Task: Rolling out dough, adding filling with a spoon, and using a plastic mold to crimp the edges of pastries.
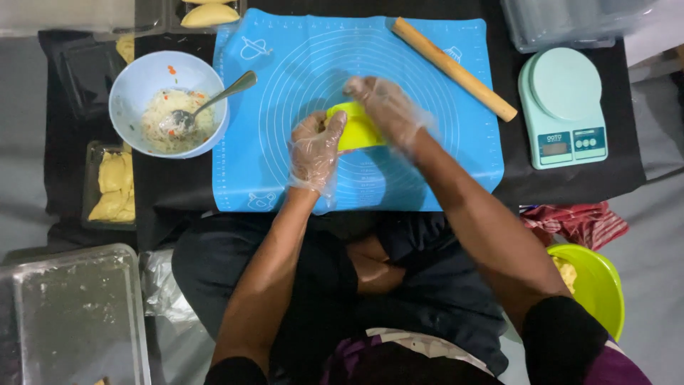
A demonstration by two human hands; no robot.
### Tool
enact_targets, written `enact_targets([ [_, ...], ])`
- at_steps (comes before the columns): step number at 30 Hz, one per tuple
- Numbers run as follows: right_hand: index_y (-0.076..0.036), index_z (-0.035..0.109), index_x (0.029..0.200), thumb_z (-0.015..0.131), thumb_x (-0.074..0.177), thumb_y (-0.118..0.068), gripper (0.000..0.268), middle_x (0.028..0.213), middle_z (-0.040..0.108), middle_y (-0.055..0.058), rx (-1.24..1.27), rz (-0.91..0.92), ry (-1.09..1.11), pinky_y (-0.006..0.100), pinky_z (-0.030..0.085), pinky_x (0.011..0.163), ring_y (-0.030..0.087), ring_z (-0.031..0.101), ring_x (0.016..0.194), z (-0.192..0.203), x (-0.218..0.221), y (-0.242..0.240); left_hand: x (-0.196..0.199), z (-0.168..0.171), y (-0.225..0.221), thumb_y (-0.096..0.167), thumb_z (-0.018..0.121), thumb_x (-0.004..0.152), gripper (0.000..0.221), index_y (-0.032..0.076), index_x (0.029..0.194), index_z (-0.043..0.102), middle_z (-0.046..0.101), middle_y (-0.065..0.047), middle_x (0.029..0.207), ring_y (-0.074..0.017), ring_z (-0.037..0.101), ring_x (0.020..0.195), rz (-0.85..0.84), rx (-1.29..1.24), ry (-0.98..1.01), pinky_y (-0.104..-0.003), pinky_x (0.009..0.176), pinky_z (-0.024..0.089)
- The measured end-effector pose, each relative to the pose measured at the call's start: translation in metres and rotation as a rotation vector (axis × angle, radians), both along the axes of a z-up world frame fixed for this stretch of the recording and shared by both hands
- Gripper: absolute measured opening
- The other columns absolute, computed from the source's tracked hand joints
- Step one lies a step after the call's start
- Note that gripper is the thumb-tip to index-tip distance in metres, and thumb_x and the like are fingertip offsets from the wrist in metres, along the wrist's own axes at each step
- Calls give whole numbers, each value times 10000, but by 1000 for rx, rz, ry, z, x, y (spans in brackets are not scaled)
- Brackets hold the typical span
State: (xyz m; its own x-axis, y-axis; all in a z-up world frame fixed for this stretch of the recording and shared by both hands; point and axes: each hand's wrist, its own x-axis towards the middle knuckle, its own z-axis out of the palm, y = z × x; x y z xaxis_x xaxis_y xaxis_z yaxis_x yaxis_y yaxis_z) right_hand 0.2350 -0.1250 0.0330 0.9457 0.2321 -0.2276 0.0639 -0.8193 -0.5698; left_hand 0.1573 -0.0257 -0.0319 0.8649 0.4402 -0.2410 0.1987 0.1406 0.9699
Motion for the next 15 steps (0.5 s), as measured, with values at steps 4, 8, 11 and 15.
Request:
enact_targets([
  [4, -245, 749, 1178, 329, 928, -838, 768, 1067, 737, 121, 3, -50, 115, 448, 518, 951, 340, 709, 1054, -19, 9, -12, -1, -14, 3, 452, 731, 925, 465, 21, 1097, 713, 700, -202, 989, -340, 746, 931, 27, -36, -88, -413, 766, 671],
  [8, -133, 668, 1329, 313, 1109, -547, 588, 1002, 699, 260, -205, 265, -325, 564, 513, 963, 499, 689, 1036, -4, -11, -6, 1, -21, 3, 437, 717, 957, 454, 22, 1139, 690, 691, -193, 1024, -343, 731, 981, 60, -4, -64, -404, 799, 652],
  [11, -48, 394, 1560, 410, 1043, -159, 530, 1100, 658, 164, -669, 506, -553, 494, 551, 928, 368, 714, 1027, -58, 10, -21, -4, -18, 0, 443, 740, 944, 463, 24, 1133, 690, 689, -203, 1030, -355, 731, 989, 77, -26, -80, -429, 833, 646],
  [15, 3, 495, 1452, 445, 1052, -148, 430, 1047, 673, 163, -546, 502, -550, 506, 560, 874, 381, 734, 963, -59, 18, -22, -5, -7, 5, 442, 754, 934, 413, 58, 1078, 710, 692, -158, 941, -292, 750, 888, 32, 2, -35, -357, 776, 644],
])
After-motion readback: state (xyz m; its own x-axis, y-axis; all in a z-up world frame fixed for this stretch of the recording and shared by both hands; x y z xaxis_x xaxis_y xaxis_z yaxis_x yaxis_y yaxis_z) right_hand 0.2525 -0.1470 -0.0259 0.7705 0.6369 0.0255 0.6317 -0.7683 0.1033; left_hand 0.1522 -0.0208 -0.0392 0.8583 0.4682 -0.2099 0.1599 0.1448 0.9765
